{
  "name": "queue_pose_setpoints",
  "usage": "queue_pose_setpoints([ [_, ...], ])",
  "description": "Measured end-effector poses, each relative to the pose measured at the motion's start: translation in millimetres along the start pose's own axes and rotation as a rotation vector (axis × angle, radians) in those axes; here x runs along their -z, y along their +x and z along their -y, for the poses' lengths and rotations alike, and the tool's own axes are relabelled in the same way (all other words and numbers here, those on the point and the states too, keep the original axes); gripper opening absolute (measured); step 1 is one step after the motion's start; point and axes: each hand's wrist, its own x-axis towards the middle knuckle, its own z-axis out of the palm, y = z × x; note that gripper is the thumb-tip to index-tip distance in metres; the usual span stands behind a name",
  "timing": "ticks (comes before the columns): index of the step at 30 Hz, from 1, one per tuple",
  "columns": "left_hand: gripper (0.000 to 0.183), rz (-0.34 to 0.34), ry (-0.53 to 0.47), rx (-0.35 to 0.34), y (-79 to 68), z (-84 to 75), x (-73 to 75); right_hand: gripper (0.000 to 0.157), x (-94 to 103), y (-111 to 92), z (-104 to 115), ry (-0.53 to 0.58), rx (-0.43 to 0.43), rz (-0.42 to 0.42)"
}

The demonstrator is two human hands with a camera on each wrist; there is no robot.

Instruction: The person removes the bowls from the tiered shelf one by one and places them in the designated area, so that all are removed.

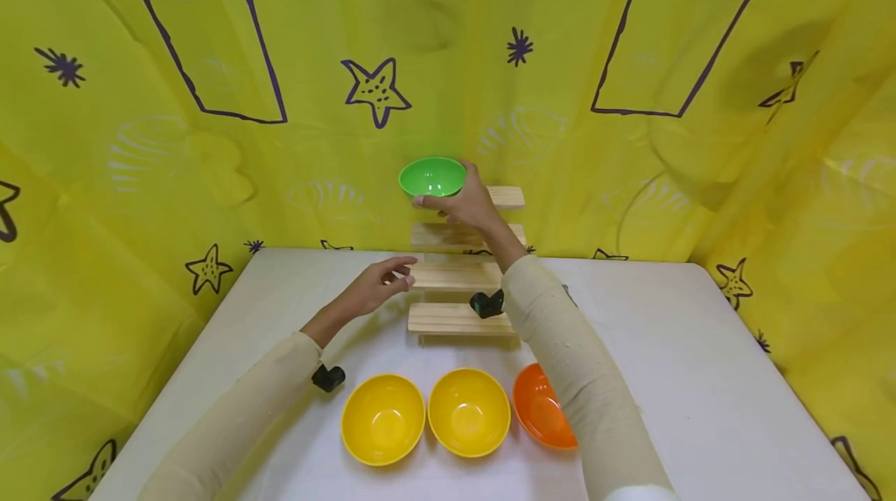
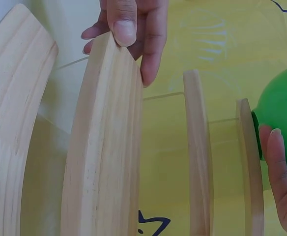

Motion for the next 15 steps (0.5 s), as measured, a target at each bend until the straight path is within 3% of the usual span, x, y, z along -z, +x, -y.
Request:
queue_pose_setpoints([
  [15, 0.049, 0.003, 0.011, -0.009, -0.5, 0.0, -0.4, 0.108, 11.5, -9.3, -2.5, -0.024, -0.008, 0.012],
])
